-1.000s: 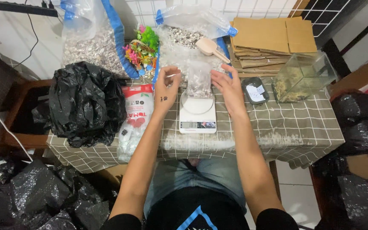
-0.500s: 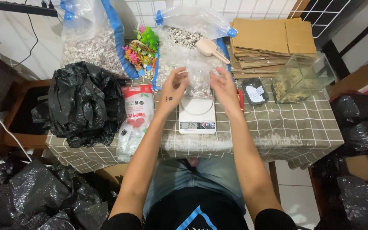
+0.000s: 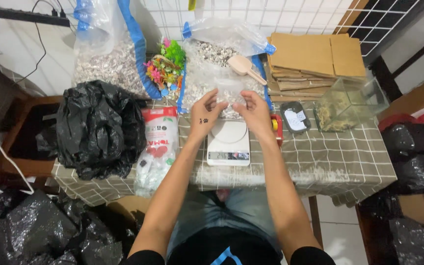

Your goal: Scooping gravel from a large bag into a small bag on a digital scale to reach a specific weight.

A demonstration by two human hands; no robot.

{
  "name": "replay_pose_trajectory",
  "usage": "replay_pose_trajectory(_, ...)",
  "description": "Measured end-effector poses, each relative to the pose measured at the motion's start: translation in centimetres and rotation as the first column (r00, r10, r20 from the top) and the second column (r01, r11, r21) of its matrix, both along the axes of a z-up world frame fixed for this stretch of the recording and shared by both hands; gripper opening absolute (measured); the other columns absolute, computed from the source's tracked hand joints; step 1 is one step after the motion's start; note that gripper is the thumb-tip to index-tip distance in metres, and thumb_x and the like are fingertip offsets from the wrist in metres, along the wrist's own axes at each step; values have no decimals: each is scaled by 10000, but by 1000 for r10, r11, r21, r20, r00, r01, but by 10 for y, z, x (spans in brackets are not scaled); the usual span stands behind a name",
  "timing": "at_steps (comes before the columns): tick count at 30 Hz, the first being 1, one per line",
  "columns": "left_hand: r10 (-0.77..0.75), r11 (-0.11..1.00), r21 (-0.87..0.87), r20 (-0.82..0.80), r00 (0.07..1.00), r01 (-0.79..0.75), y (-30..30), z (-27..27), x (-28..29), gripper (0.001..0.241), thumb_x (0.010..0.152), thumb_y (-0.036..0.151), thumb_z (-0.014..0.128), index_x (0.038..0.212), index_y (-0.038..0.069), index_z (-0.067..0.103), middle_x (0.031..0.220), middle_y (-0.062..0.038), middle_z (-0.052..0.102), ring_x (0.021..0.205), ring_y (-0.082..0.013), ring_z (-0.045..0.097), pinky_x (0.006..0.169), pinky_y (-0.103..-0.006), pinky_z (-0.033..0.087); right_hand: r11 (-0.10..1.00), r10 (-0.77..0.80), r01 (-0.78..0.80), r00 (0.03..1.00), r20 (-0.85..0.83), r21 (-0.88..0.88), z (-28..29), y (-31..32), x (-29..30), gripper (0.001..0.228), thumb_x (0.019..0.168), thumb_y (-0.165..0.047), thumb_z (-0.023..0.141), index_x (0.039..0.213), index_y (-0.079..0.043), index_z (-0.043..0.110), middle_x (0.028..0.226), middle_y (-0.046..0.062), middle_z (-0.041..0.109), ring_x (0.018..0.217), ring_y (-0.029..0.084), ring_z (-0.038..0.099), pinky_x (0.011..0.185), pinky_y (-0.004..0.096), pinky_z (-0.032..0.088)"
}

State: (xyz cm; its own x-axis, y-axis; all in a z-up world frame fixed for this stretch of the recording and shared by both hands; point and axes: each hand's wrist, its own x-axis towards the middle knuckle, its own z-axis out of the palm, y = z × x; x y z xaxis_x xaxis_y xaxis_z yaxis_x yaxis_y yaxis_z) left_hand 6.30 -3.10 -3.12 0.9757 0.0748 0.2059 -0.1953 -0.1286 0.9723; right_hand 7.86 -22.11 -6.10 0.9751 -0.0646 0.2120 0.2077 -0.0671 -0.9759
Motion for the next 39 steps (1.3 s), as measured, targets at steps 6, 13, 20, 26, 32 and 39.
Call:
replay_pose_trajectory(6, -12, 949, -316, -19, 1000, 6, -14, 11, 37, 680, 821, 287, 897, 1373, 12, 611, 1221, -238, 675, 1042, -188, 606, 927, -404, 570, 982, -157, 167, 982, 100, -93, 71, 14, 0, 413, 872, -258, 859, 1257, -188, 727, 1132, 3, 687, 1000, 65, 601, 830, 207, 524)
replay_pose_trajectory(13, -7, 880, -475, -6, 1000, 3, -34, 12, 97, 674, 868, 250, 854, 1422, 20, 548, 1140, -176, 708, 1005, -178, 684, 902, -298, 586, 967, -198, 218, 969, 150, -129, 82, 11, 64, 540, 841, -291, 909, 1318, -180, 683, 1319, 115, 631, 1197, 260, 659, 1011, 372, 522)
replay_pose_trajectory(20, 44, 847, -524, -106, 993, -93, -36, -9, 144, 643, 921, 268, 797, 1431, -14, 525, 1163, -162, 699, 1057, -183, 674, 920, -310, 578, 945, -182, 187, 982, 44, -269, 96, 23, 102, 668, 785, -405, 935, 1347, -149, 678, 1273, 165, 675, 1241, 344, 631, 1029, 432, 512)
replay_pose_trajectory(26, -82, 753, -650, -251, 965, -105, -59, -29, 174, 590, 924, 292, 787, 1383, -6, 567, 1169, -114, 677, 1104, -190, 638, 970, -394, 550, 813, -258, 331, 942, 213, -480, 117, 39, 115, 592, 799, -212, 852, 1351, -153, 646, 1203, 248, 715, 1144, 464, 660, 962, 549, 526)
replay_pose_trajectory(32, -152, 661, -741, -289, 945, -120, -66, -78, 212, 662, 922, 304, 816, 1422, -15, 521, 1078, -85, 610, 990, -164, 566, 976, -417, 548, 758, -278, 325, 945, 170, -566, 109, 34, 140, 585, 803, -266, 839, 1349, -219, 636, 1163, 181, 745, 1106, 399, 697, 918, 513, 558)
replay_pose_trajectory(39, -147, 670, -724, -347, 926, -165, -62, -35, 183, 709, 924, 276, 787, 1500, 35, 453, 1293, -79, 474, 1214, -222, 470, 1089, -428, 449, 781, -261, 332, 943, 206, -529, 99, 34, 142, 519, 821, -258, 833, 1308, -184, 672, 1174, 188, 743, 1134, 414, 676, 941, 521, 548)
